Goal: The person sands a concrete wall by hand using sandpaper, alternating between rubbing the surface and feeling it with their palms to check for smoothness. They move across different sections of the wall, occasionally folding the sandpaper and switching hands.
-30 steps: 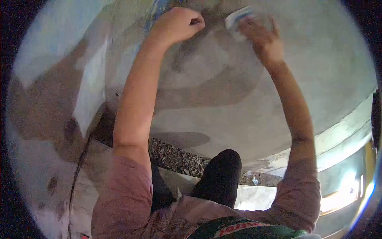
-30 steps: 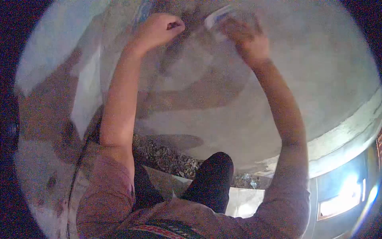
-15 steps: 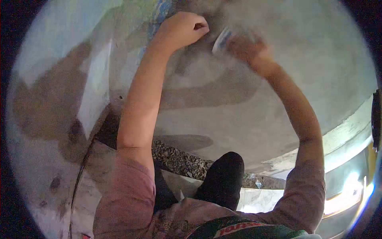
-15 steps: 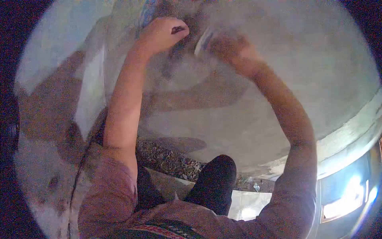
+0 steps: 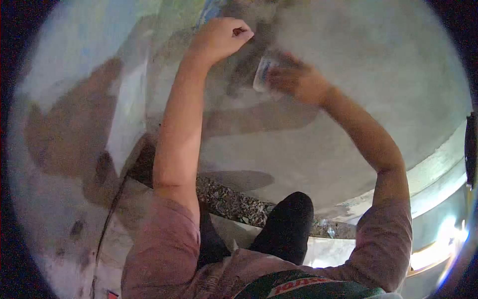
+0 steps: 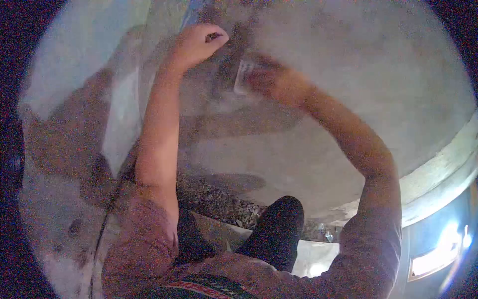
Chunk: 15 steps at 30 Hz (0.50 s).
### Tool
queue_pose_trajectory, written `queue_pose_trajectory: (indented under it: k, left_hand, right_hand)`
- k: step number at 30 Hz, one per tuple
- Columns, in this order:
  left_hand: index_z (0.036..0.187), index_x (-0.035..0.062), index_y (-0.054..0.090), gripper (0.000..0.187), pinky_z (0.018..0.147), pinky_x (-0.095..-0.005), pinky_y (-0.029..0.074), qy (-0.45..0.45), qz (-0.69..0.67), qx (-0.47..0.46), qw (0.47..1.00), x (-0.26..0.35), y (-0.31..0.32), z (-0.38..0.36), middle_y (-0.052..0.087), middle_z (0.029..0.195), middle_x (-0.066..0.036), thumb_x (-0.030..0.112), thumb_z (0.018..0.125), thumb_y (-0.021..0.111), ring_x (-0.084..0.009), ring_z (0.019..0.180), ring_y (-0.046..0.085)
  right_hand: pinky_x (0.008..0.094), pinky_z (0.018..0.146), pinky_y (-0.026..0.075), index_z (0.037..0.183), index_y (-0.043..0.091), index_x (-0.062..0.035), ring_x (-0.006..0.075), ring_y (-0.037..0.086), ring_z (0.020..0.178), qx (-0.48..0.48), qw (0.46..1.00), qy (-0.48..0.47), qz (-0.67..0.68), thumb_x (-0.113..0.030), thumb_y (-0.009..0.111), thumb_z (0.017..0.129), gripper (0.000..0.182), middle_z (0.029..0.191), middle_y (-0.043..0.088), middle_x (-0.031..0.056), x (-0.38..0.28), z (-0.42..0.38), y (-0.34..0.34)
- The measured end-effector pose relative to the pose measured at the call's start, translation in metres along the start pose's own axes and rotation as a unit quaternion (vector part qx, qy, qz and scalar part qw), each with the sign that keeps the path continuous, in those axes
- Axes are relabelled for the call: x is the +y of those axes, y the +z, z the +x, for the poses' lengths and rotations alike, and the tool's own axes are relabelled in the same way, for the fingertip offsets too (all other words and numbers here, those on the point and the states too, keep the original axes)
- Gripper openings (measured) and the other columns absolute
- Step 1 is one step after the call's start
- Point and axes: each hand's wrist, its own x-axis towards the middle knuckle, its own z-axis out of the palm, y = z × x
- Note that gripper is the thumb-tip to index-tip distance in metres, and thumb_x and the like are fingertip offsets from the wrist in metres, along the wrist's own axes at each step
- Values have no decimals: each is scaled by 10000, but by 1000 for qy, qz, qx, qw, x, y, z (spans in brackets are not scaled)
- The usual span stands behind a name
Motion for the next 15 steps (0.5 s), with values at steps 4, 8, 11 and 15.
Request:
queue_pose_trajectory:
  k: [4,8,11,15]
  left_hand:
    - [1117,87,776,322,832,-416,568,-1,41,15,999,-14,-8,-1,780,1014,-140,365,968,710,-308,911,743]
    - [1114,82,774,332,838,-411,566,-26,9,5,1000,-11,-20,-2,783,1017,-131,374,969,709,-301,916,743]
    - [1118,85,773,340,840,-405,565,-43,18,0,999,-14,-21,-6,786,1020,-122,384,973,705,-293,919,743]
    - [1131,89,771,349,841,-399,564,-33,24,21,999,-8,-25,-4,784,1003,-113,395,977,703,-277,915,742]
  right_hand:
    - [563,1294,217,1434,630,-269,214,542,1428,93,984,43,-145,-171,579,968,479,1508,613,-16,34,9,-22]
    - [567,1277,246,1413,656,-253,197,585,1384,51,994,-36,-88,-140,575,978,456,1448,662,-15,5,-1,-8]
    - [572,1271,256,1402,668,-243,216,581,1390,46,998,27,-22,-142,567,980,446,1450,661,-4,18,-5,-20]
    - [556,1265,307,1438,619,-262,267,562,1400,123,989,30,-73,-153,651,919,531,1488,619,16,7,-12,-13]
